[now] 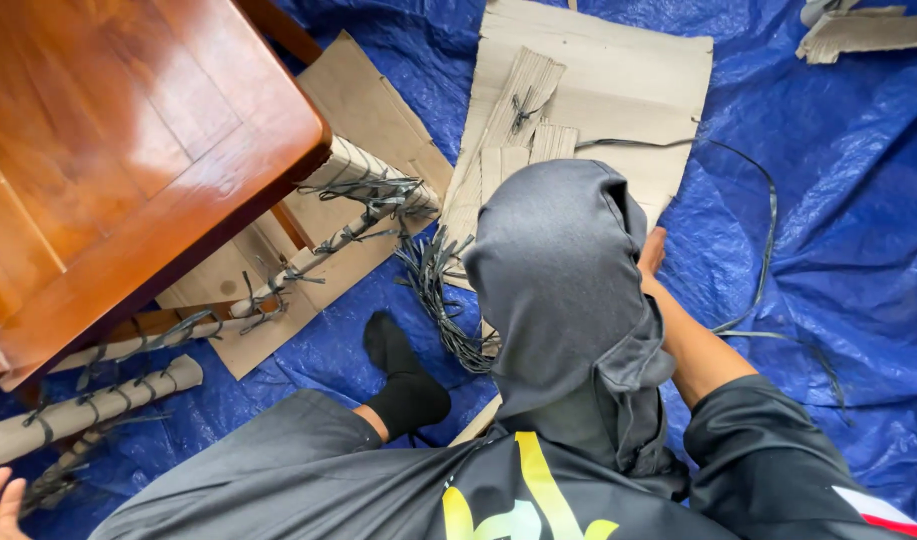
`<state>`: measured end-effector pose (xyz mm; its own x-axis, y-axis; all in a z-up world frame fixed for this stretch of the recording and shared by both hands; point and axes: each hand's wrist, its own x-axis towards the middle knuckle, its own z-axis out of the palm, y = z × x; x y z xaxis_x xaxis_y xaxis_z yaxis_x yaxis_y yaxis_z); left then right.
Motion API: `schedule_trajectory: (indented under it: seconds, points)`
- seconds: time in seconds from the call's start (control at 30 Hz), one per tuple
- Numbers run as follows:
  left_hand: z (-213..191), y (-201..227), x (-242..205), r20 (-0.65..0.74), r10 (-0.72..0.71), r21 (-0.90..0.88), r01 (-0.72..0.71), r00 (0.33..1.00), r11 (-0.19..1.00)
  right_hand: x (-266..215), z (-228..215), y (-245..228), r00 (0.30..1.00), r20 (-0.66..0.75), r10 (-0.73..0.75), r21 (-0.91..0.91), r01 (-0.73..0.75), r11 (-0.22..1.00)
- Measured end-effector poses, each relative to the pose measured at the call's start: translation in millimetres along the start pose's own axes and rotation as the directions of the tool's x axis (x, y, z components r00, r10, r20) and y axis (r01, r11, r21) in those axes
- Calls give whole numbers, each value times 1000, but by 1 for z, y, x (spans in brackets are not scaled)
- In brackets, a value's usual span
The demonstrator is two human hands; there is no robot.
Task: Wrapping wooden chair legs with protective cardboard and securing them with plastic ties.
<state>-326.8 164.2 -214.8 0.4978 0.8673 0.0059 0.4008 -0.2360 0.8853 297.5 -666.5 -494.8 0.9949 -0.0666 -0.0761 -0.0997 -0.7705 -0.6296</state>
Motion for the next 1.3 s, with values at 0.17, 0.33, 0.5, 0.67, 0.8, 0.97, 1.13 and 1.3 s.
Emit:
schedule_trajectory:
  seconds: [0.17,0.33,0.5,0.67,0.8,0.97,1.13,1.3]
  points:
    - [55,59,-38,-197,13,9,-12,980,1000,-12,10,20,997,-43,62,90,-58,994]
    - [117,144,-75,-284,-10,26,18,959,1000,-8,34,41,993,-48,110,174,-100,980]
    - [113,142,-89,-270,97,-90,-125,958,988,2,83,91,987,-26,158,259,-146,955]
    - [148,193,-103,-238,55,-64,-72,970,995,-13,36,15,1000,1,-2,373,2,928]
    - [163,213,-106,-172,36,-3,-37,985,999,-64,-74,-175,995,97,-19,753,-61,655]
    - [164,214,-99,-48,12,19,-11,999,1000,-39,-71,-141,975,-65,-213,281,222,934]
    - [161,207,-99,42,8,58,-10,999,998,-30,-118,-181,978,31,-207,189,197,962]
    - [150,185,-100,65,-11,105,5,998,994,-10,-153,-210,941,51,-335,295,307,905]
